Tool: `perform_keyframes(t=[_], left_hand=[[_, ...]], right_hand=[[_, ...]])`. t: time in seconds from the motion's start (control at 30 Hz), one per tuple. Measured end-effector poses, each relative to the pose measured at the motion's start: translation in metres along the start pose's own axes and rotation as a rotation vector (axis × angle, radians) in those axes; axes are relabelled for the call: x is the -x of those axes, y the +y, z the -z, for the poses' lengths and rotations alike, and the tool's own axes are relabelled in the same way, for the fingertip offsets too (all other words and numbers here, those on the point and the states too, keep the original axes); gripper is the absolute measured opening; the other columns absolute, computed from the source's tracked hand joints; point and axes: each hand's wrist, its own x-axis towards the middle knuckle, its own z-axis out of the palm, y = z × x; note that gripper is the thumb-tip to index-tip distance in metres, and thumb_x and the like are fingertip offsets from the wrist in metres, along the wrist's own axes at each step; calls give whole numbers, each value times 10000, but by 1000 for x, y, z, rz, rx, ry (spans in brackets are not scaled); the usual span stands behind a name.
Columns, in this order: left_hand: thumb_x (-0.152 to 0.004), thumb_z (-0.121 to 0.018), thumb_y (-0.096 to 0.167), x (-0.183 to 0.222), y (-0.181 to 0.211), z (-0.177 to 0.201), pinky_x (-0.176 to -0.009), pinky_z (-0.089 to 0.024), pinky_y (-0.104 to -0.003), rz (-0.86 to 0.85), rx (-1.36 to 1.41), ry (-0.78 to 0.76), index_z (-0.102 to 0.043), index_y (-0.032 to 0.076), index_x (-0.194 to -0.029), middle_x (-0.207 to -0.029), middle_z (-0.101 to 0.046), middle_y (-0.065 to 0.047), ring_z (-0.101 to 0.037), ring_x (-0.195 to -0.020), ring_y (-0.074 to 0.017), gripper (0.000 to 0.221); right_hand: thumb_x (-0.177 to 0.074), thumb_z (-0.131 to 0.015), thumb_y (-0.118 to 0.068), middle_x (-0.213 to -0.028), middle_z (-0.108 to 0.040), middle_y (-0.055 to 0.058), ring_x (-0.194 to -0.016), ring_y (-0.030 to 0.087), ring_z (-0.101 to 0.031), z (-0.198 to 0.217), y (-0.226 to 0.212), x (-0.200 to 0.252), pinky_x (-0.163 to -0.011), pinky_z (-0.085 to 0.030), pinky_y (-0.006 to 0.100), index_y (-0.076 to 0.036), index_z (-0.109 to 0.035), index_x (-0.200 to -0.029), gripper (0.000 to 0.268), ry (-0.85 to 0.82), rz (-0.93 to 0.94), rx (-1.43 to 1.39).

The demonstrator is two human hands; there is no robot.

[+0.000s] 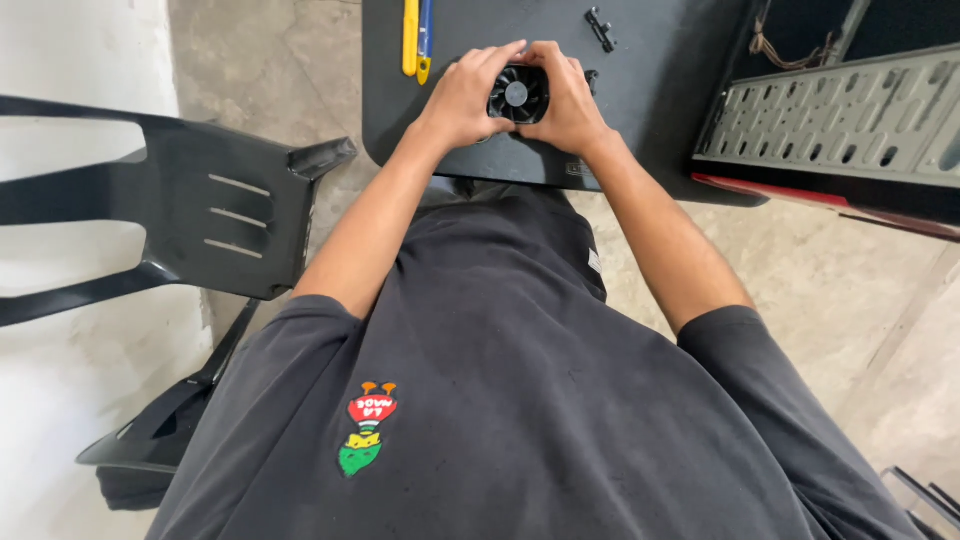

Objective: Installing a CPU fan onto a motherboard and handling various computer components on a repair bench.

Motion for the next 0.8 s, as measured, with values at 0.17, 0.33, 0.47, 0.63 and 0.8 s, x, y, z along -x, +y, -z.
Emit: perform_keyframes(t=[0.17,0.33,0.47,0.63,0.8], left_hand=[[-727,-1004,208,2,4,12,-1037,-485,-505,-16,91,-23,-467,36,-1474,-1424,-601,-146,-549,-1308,-373,936],[-703,-1013,227,-1,9,19,-929,-532,-512,-21,105,-22,-563,47,-1369,-1313,-611,-134,-601,-1171,-367,824],[-678,-1001,279,-4,1,10,-923,-517,-507,-32,3,-29,-571,57,-1348,-1275,-612,-136,-598,-1102,-374,826],[-657,-1021,478,2,16,24,-1075,-416,-603,37,-76,-115,-372,41,-1576,-1618,-413,-150,-402,-1460,-362,1207],[-1006,-665,282,13,-24,36,-902,-495,-474,197,-197,856,-631,75,-1289,-1175,-632,-125,-630,-1102,-349,352]], right_hand=[[-701,-902,-232,-1234,-574,110,-1166,309,-593,-5,1,3,-968,-330,441,-92,-412,-1301,787,29,-48,22],[-713,-911,-246,-1272,-564,89,-1210,299,-583,-3,-8,6,-962,-336,447,-95,-409,-1328,808,10,-71,68],[-661,-944,-342,-1627,-336,142,-1518,369,-308,5,-39,36,-1114,-317,587,-179,-333,-1544,1087,-5,-230,195],[-917,-760,-137,-1372,-568,146,-1315,321,-537,-4,-53,90,-1134,-413,433,-61,-533,-1342,488,311,-262,-57],[-898,-698,-109,-1137,-682,57,-1078,197,-659,0,-40,122,-837,-536,331,-94,-656,-1167,273,453,-422,-49]])
